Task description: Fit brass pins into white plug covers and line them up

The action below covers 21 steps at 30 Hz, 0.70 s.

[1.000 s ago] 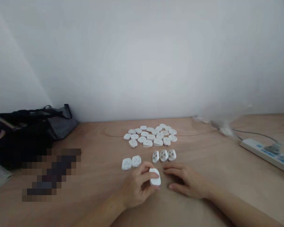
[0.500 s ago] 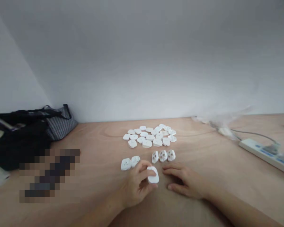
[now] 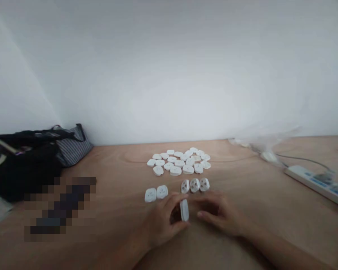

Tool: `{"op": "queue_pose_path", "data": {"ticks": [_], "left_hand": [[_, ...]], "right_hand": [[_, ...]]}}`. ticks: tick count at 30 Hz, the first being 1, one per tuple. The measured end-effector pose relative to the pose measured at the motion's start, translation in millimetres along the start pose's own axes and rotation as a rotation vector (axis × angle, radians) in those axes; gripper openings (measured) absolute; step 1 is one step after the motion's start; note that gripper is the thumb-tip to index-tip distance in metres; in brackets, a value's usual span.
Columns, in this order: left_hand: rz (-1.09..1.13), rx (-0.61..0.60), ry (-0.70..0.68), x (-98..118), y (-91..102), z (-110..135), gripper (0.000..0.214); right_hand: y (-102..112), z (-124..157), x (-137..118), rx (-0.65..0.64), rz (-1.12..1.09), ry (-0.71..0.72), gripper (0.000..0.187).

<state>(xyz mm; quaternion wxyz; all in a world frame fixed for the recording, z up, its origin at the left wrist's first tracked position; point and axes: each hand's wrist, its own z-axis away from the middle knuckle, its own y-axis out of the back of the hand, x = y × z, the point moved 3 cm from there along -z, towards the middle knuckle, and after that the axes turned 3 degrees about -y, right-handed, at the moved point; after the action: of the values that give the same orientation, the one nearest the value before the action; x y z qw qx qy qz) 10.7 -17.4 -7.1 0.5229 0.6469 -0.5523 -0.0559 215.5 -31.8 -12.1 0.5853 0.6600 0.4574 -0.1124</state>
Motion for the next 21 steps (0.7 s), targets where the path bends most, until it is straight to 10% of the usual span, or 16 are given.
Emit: {"op": "queue_pose_path", "data": {"ticks": [8, 21], "left_hand": [[-0.066, 0.041, -0.214, 11.0, -11.7, -3.4, 0.049], [-0.079, 0.037, -0.191, 9.9, -12.2, -6.4, 0.048]], "right_hand": [[-22.5, -5.4, -13.4, -0.005, -0.183, -0.119, 0.036], [-26.9, -6.0, -18.5, -0.100, -0.632, -0.195, 0.030]]}}
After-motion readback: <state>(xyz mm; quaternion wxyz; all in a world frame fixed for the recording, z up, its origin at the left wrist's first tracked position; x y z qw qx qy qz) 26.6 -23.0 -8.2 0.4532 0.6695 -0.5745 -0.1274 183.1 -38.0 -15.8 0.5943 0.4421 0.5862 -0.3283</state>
